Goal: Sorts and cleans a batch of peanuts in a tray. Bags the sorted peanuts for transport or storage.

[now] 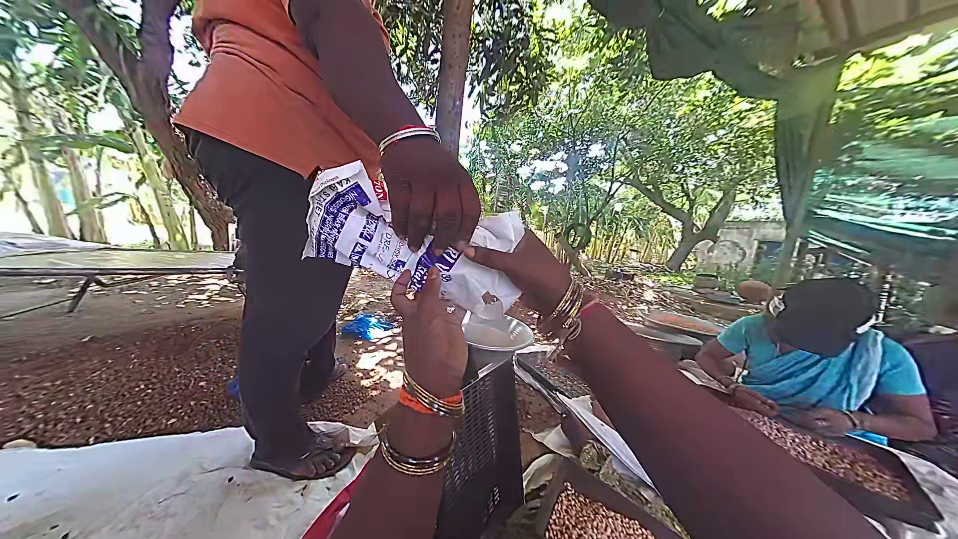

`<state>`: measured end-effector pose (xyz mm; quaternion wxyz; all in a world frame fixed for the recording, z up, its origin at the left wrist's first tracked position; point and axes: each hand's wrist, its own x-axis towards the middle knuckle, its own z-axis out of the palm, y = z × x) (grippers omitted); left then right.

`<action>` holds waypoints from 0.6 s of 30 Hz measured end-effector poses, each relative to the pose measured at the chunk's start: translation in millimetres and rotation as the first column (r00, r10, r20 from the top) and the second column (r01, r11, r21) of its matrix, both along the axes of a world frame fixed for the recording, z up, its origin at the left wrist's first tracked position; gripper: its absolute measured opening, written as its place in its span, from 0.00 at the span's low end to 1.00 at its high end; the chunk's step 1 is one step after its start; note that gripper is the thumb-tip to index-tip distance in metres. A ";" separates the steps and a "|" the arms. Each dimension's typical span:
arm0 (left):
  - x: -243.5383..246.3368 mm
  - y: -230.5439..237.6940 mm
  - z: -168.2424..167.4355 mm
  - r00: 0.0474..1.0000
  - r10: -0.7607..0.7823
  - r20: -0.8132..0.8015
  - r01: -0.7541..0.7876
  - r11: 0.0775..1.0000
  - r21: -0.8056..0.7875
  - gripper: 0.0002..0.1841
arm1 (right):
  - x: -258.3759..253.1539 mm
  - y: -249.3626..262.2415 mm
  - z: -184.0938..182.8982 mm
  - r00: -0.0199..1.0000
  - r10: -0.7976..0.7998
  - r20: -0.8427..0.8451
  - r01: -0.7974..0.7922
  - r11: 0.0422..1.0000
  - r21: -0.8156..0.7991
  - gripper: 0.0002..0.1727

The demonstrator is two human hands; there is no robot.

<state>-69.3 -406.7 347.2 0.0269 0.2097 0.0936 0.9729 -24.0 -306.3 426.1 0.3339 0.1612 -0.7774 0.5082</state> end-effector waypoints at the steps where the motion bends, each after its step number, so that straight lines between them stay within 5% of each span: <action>1: 0.9 2.3 -1.0 1.000 -0.003 0.003 0.003 1.000 -0.003 0.22 | 1.1 1.9 -3.2 0.999 -0.030 -0.014 0.031 0.999 0.027 0.19; 11: 27.4 29.5 -37.9 0.992 -0.106 0.070 0.115 0.985 -0.132 0.22 | 32.8 23.5 -60.0 0.910 -0.407 -0.082 0.414 0.903 0.112 0.11; 18: 70.1 57.1 -135.0 0.944 -0.329 -0.023 0.308 0.905 -0.294 0.21 | 110.6 62.4 -160.7 0.861 -0.480 -0.166 0.490 0.871 0.023 0.16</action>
